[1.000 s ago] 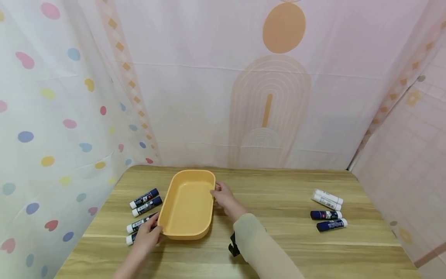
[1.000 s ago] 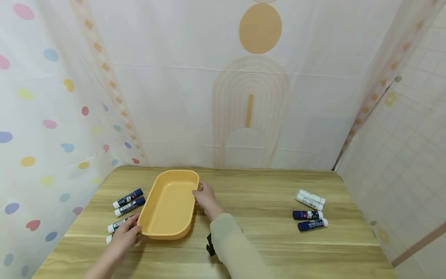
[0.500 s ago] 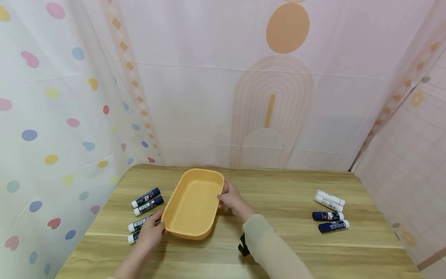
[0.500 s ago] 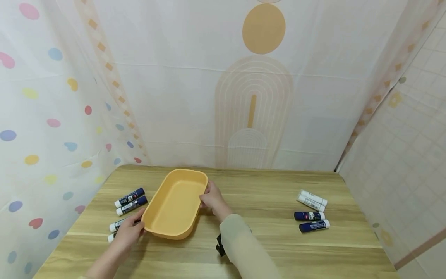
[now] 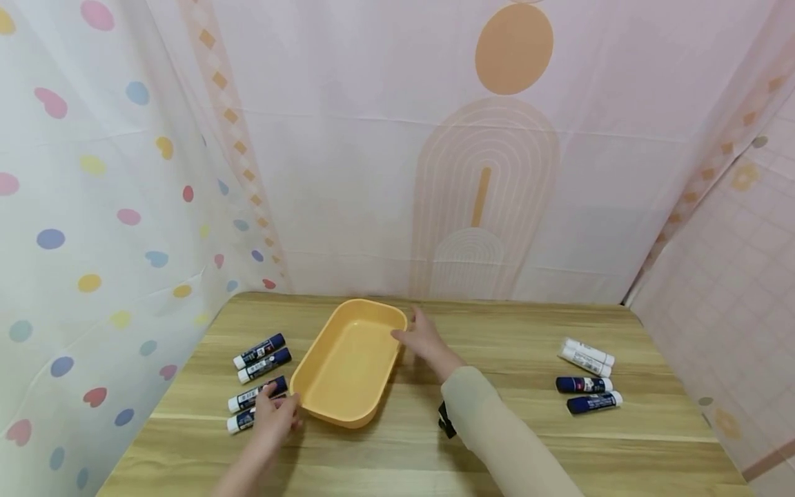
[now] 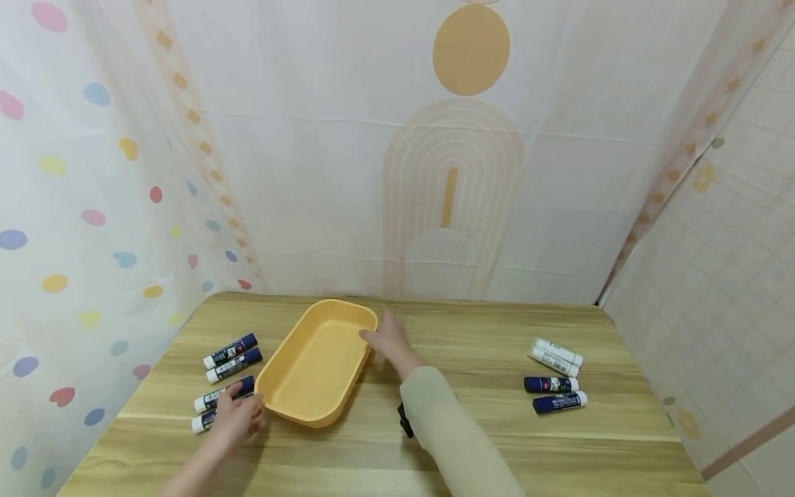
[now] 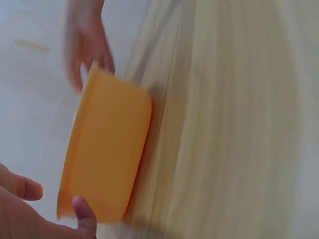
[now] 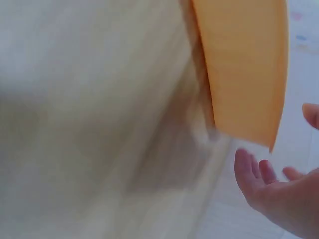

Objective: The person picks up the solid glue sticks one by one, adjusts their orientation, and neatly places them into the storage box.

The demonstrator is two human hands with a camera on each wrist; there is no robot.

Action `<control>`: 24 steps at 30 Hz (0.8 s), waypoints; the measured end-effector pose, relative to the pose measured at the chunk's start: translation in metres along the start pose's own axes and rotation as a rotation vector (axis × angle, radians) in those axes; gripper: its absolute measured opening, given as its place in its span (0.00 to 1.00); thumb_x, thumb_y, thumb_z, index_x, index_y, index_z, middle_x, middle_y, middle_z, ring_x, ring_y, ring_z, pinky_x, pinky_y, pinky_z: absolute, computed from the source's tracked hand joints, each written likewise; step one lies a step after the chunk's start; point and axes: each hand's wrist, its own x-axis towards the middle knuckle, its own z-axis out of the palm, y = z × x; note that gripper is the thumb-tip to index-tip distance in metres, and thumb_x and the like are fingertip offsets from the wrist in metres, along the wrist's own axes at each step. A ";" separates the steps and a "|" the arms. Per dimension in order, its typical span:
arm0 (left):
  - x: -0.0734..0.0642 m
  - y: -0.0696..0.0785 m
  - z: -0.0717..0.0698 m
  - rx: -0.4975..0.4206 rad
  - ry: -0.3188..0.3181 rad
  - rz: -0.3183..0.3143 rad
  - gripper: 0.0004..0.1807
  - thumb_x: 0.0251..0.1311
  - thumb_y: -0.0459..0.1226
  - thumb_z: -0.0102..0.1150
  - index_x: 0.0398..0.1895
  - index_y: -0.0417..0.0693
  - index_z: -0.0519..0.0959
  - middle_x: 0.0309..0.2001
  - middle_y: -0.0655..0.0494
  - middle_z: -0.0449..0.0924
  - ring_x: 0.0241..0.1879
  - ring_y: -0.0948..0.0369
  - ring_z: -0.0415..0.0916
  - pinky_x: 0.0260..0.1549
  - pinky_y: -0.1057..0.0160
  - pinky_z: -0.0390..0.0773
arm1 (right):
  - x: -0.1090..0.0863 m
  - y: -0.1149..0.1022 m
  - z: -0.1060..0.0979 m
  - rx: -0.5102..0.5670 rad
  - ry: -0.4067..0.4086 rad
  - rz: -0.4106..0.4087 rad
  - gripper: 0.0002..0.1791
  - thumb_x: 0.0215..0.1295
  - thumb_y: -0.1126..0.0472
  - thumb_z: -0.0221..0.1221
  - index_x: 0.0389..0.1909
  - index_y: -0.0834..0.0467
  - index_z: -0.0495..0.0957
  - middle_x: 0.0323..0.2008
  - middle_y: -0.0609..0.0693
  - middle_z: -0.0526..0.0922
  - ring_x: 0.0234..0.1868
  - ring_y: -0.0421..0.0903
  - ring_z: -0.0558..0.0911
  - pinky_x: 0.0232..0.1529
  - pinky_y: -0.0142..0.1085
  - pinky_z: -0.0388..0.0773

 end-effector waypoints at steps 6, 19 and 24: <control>-0.022 -0.003 0.017 -0.197 -0.031 -0.090 0.36 0.62 0.33 0.48 0.61 0.33 0.36 0.30 0.55 0.64 0.20 0.68 0.65 0.18 0.72 0.72 | 0.016 -0.010 0.000 -0.284 -0.055 -0.149 0.37 0.67 0.55 0.55 0.73 0.57 0.50 0.73 0.58 0.52 0.73 0.57 0.51 0.71 0.52 0.50; -0.026 -0.008 0.031 -0.175 -0.092 -0.078 0.32 0.66 0.29 0.46 0.58 0.36 0.34 0.28 0.54 0.71 0.24 0.66 0.72 0.22 0.70 0.76 | 0.027 -0.018 0.005 -0.508 -0.155 -0.146 0.32 0.71 0.55 0.50 0.73 0.56 0.53 0.72 0.53 0.56 0.72 0.53 0.55 0.71 0.46 0.52; -0.021 -0.007 0.030 -0.178 -0.079 -0.063 0.29 0.66 0.28 0.43 0.57 0.35 0.36 0.28 0.53 0.69 0.23 0.66 0.71 0.21 0.70 0.75 | 0.025 -0.014 -0.001 -0.498 -0.115 -0.123 0.31 0.71 0.56 0.50 0.72 0.53 0.55 0.71 0.56 0.57 0.71 0.57 0.55 0.69 0.51 0.57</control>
